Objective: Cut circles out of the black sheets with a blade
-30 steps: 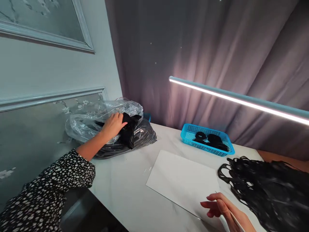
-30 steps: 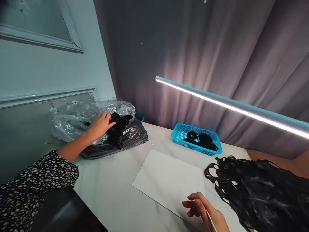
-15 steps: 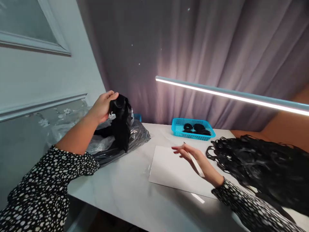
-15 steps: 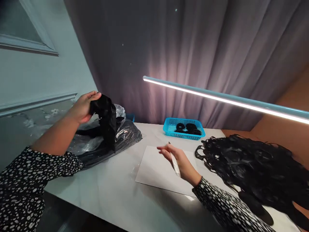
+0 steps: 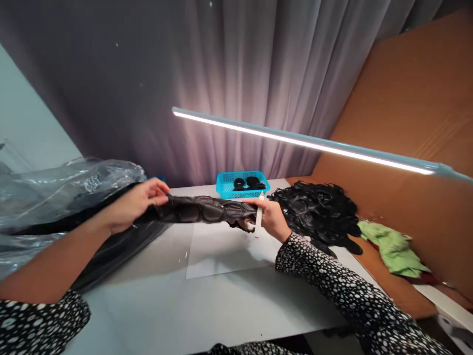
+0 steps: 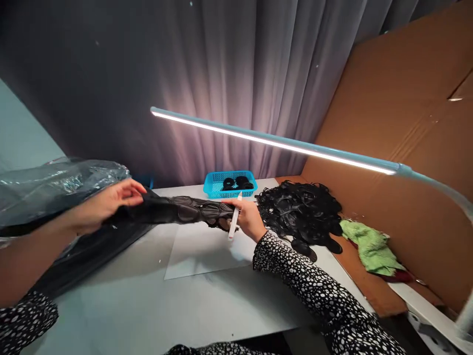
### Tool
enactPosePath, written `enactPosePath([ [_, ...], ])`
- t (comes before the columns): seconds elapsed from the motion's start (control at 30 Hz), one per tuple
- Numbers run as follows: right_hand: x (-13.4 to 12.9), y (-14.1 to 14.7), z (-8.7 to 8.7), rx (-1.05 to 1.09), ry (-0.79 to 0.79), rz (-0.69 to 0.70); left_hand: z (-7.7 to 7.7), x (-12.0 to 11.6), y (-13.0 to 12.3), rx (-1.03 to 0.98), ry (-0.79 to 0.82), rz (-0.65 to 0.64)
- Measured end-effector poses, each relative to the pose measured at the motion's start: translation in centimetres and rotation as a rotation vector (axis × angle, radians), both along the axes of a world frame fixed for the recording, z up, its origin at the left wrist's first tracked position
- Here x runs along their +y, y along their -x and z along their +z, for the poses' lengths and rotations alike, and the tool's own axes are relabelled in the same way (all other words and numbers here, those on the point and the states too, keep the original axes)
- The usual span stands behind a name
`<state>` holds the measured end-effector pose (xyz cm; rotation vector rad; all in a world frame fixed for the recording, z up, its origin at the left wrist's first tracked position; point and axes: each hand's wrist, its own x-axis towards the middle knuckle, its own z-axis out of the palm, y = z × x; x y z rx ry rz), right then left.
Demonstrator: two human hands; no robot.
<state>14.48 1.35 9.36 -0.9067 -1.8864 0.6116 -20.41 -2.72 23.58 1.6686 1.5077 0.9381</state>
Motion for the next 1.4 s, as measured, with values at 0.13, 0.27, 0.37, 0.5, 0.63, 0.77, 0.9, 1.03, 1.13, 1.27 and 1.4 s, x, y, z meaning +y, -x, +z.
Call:
enactPosePath([
  [0.13,-3.2,-4.4,-3.7,-0.351,0.024,0.327,-11.1,-1.7,2.3,0.57,-0.006,-0.213],
  [0.27,-7.0,-6.4,-7.9,-0.433,0.08,0.34,-17.9,-6.7,0.2,0.659,-0.435,-0.14],
  [0.37,-8.3,-7.7,-9.4,-0.388,0.051,0.27,-19.6,-10.2,-2.1,0.687,-0.556,-0.359],
  [0.5,-8.7,-9.5,-10.0,-0.354,0.062,0.219,-21.1,-12.7,-4.3,0.669,-0.697,-0.388],
  [0.63,-8.2,-10.6,-10.6,-0.267,0.091,0.157,-23.2,-12.1,-7.0,0.703,-0.697,-0.405],
  [0.77,-7.0,-10.8,-10.8,-0.255,0.062,0.032,-23.2,-8.8,-9.1,0.819,-0.567,-0.262],
  [0.9,-5.9,-10.1,-8.9,-0.274,0.093,0.009,-21.1,-6.3,-9.2,0.771,-0.463,-0.33],
  [1.03,-5.2,-8.9,-4.2,0.052,0.383,-0.043,-17.3,-5.2,-7.8,0.539,-0.358,-0.257],
  [1.13,-3.7,-8.1,0.0,0.258,0.489,-0.046,-13.0,-3.2,-6.3,0.467,-0.249,-0.138],
  [1.27,1.1,-7.0,3.5,0.274,0.417,-0.111,-8.0,1.7,-4.8,0.377,-0.04,-0.311],
  [1.4,5.9,-5.9,5.8,0.175,0.255,-0.21,-5.0,6.0,-4.0,0.263,0.028,-0.36],
])
